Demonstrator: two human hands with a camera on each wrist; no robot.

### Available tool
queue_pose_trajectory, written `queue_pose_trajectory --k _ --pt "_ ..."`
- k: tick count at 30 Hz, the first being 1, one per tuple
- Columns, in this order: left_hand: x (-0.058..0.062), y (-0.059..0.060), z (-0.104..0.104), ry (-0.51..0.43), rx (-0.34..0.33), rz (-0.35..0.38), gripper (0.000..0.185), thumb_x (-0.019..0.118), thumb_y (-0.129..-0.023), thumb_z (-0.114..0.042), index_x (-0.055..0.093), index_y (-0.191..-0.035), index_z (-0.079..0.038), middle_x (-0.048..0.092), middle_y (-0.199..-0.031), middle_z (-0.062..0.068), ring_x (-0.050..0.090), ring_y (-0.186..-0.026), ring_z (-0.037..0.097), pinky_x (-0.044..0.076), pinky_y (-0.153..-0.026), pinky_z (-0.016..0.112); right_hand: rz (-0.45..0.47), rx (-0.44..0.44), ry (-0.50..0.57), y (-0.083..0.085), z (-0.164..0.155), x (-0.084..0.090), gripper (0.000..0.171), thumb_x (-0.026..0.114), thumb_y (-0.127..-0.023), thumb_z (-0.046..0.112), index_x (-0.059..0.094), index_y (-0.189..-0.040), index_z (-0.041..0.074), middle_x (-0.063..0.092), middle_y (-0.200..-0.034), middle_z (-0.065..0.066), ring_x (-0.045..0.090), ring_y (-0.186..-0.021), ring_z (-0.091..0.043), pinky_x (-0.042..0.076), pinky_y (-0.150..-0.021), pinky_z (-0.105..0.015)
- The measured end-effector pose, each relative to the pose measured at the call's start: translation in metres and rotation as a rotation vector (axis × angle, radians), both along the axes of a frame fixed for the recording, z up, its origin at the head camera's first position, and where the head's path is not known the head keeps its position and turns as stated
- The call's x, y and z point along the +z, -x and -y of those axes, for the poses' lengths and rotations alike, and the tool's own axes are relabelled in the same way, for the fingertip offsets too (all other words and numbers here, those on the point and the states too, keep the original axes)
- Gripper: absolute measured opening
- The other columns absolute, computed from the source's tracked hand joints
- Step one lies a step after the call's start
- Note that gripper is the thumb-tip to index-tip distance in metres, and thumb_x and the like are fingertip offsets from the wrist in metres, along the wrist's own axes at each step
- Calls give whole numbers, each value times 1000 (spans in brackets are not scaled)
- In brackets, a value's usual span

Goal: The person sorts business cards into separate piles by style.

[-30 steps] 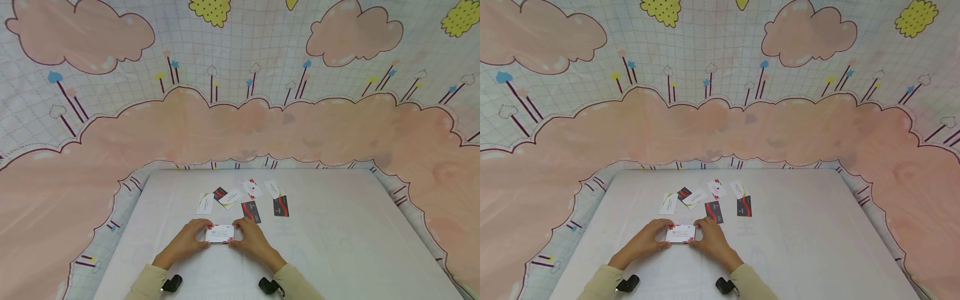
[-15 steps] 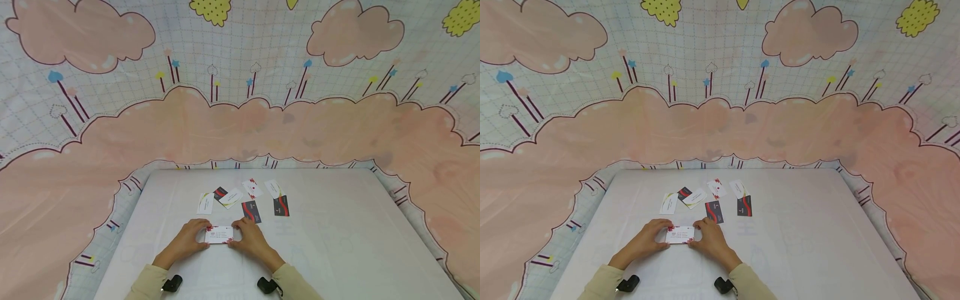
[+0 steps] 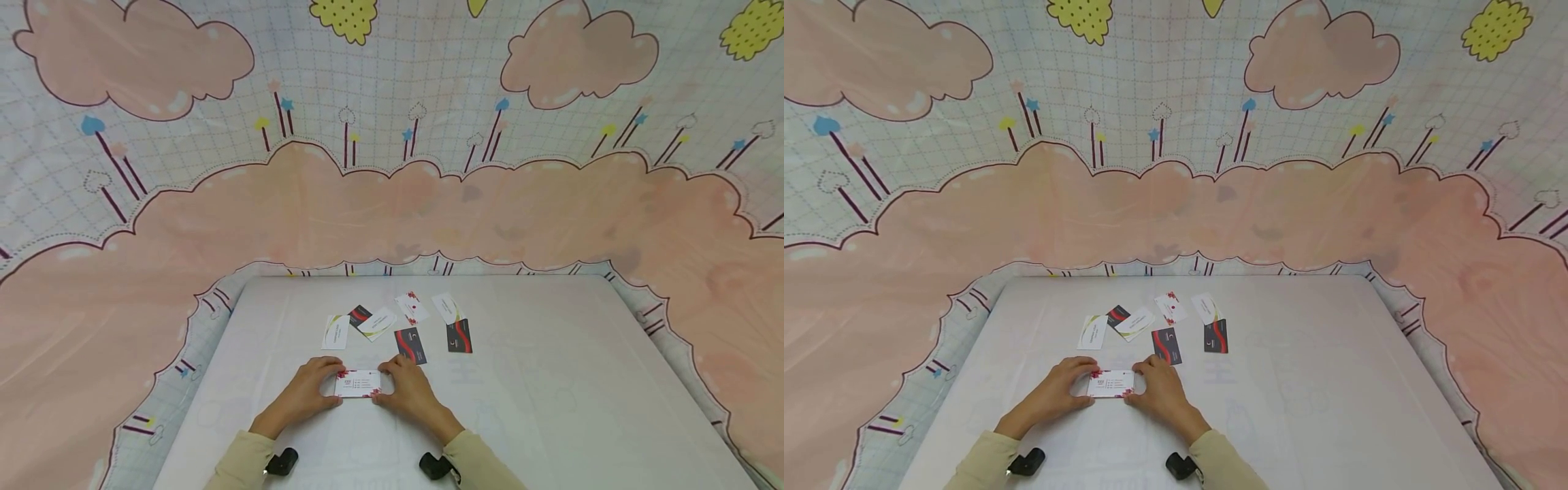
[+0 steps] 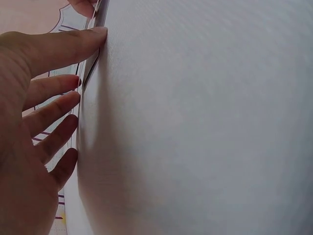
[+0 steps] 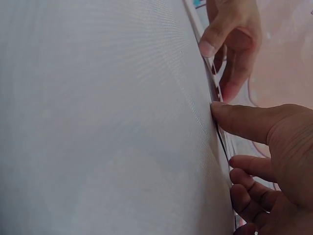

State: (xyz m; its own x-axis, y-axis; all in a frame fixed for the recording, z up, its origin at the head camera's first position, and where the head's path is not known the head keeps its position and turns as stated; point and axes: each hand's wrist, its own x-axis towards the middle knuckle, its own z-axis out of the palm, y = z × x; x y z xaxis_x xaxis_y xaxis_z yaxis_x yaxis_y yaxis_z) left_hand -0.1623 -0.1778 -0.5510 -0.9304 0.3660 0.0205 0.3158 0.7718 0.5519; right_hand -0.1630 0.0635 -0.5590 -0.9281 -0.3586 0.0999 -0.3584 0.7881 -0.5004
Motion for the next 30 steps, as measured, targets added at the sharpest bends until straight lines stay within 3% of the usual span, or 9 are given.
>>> queue_pose_trajectory --k 10,17,25,30 --pt "4 -2 -1 -5 21 3 58 86 -73 -17 63 -125 -9 59 -134 8 49 -130 32 36 -110 55 17 6 21 -1 -1 2 54 85 -74 36 68 -119 12 61 -110 -1 59 -97 -17 50 -86 -36" --pt "4 -4 -4 -12 50 0 58 84 -75 -17 60 -128 -14 57 -137 5 48 -131 30 38 -111 51 82 -10 88 -4 -7 11 53 83 -76 30 64 -123 14 60 -114 0 55 -95 -12 50 -86 -34" --pt "26 -8 -10 -79 59 -99 55 82 -79 -18 60 -128 -14 57 -136 6 52 -130 29 42 -109 50 -4 8 155 -8 -22 32 51 83 -78 28 64 -122 12 62 -112 -2 58 -96 -18 51 -80 -32" --pt "39 -10 -15 -101 49 -171 50 80 -81 -18 61 -127 -14 58 -135 5 53 -129 28 44 -107 48 -33 -18 166 -9 -32 44 50 82 -79 30 64 -123 13 61 -115 -1 59 -104 -21 52 -87 -36"
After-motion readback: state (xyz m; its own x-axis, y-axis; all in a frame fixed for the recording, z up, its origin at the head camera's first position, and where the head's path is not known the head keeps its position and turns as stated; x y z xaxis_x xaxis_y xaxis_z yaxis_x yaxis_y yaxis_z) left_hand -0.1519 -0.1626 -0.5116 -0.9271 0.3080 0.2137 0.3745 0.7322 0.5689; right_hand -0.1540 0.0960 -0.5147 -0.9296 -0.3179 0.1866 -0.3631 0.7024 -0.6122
